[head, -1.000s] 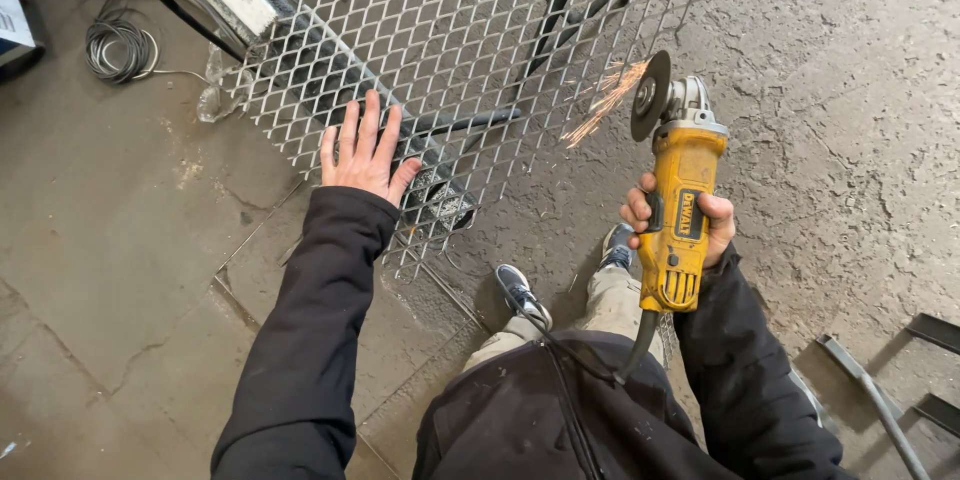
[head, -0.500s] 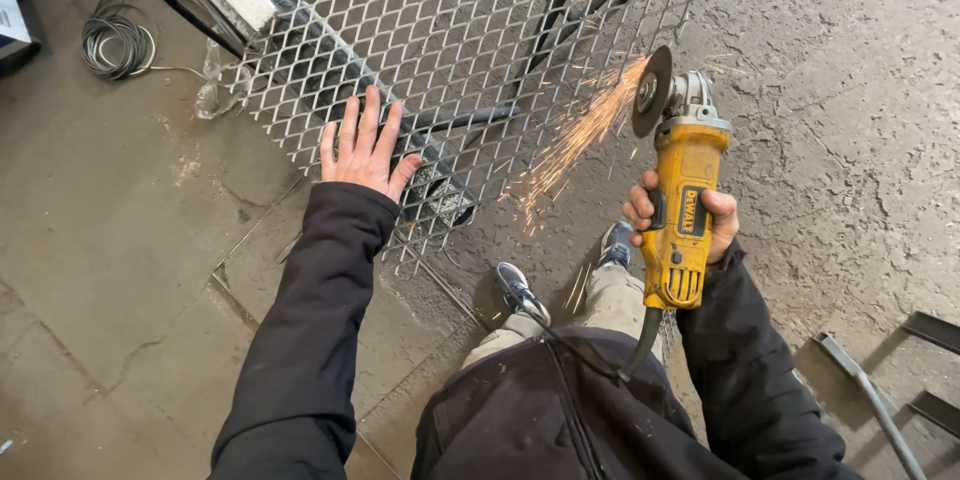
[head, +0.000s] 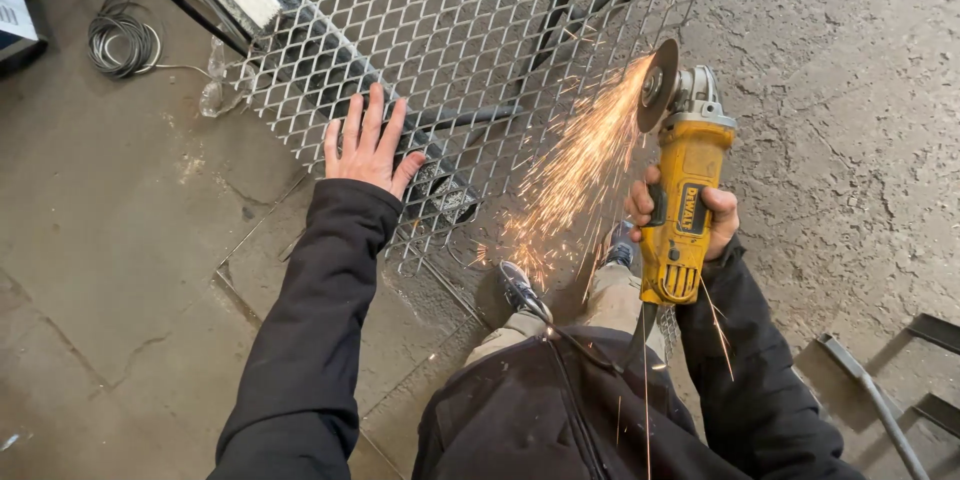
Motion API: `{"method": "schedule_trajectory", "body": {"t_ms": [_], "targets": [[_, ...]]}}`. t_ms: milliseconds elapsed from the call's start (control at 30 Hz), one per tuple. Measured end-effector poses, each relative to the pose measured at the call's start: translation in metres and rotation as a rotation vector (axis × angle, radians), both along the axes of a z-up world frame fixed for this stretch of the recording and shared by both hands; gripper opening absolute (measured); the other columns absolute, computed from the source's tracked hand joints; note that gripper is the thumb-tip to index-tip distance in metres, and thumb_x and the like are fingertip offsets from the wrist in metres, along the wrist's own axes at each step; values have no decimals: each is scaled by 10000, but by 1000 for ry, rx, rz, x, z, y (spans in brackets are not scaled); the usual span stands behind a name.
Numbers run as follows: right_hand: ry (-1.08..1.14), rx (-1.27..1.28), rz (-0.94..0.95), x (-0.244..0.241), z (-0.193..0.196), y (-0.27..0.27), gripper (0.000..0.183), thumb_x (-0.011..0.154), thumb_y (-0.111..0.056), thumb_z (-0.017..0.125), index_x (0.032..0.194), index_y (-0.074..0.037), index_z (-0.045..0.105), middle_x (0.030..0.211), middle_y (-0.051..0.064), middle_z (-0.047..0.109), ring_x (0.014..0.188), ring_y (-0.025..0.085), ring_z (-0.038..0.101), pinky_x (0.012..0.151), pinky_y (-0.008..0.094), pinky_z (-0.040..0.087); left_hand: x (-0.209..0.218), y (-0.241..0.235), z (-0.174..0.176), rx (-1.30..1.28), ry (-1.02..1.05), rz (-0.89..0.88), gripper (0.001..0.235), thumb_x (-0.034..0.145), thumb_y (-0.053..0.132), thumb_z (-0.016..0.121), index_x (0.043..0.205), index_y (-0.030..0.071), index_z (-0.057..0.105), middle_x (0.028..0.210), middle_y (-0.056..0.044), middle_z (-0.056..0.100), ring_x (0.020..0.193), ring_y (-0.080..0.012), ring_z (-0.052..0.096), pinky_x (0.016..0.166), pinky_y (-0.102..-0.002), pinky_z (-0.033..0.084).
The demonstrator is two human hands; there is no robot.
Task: Cutting a piece of expanded metal mesh using an angle grinder.
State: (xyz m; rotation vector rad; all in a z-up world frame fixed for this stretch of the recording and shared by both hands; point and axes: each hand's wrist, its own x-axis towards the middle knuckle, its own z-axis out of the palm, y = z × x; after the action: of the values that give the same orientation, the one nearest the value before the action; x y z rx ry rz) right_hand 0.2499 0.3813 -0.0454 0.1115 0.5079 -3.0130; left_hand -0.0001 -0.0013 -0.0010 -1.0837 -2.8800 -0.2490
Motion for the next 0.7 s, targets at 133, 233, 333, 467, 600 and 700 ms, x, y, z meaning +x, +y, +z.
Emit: {"method": "schedule_trajectory", "body": {"t_ms": [133, 233, 333, 467, 600, 700], "targets": [[-7, 14, 6, 0, -6, 2, 615, 901, -442, 700, 1294, -18, 491, 1038, 151, 523, 1030, 270, 523, 860, 469, 556, 1, 1, 4, 5, -9, -3, 713, 1050, 565, 526, 1638, 194, 370, 1736, -99, 190, 1581, -335, 190, 1232, -566, 164], [-37, 50, -27, 2, -4, -2, 653, 900, -459, 695, 1314, 6, 498, 1061, 154, 523, 1020, 282, 525, 851, 460, 552, 2, 1, 3, 1, -8, 2, 715, 1046, 567, 527, 1637, 196, 372, 1737, -98, 190, 1582, -333, 191, 1232, -566, 162], [-37, 23, -6, 3, -15, 0, 659, 907, -451, 688, 1357, -8, 499, 1083, 157, 532, 1022, 283, 528, 859, 463, 554, 2, 1, 2, -8, -12, 4, 716, 1047, 573, 531, 1638, 200, 373, 1734, -95, 192, 1581, -333, 190, 1231, -569, 160], [-56, 19, 2, -2, -22, 4, 633, 917, -454, 679, 1314, 6, 501, 1090, 166, 541, 1025, 289, 535, 884, 456, 560, 1, 0, 2, 5, -14, 1, 725, 1040, 580, 534, 1635, 200, 372, 1730, -97, 195, 1575, -337, 194, 1229, -573, 165], [-61, 22, -5, -3, -23, 3, 643, 914, -449, 681, 1334, 7, 510, 1071, 163, 548, 1027, 288, 540, 873, 462, 567, 0, 1, -2, 4, 2, 8, 735, 1021, 595, 539, 1625, 209, 381, 1726, -90, 202, 1571, -334, 205, 1227, -572, 176], [-75, 26, -22, -1, -16, -1, 669, 908, -453, 692, 1364, 3, 513, 1086, 172, 550, 1022, 295, 542, 865, 461, 566, 0, 1, 3, 2, -5, 14, 741, 1018, 608, 537, 1625, 211, 385, 1726, -83, 203, 1573, -332, 204, 1226, -572, 174]]}}
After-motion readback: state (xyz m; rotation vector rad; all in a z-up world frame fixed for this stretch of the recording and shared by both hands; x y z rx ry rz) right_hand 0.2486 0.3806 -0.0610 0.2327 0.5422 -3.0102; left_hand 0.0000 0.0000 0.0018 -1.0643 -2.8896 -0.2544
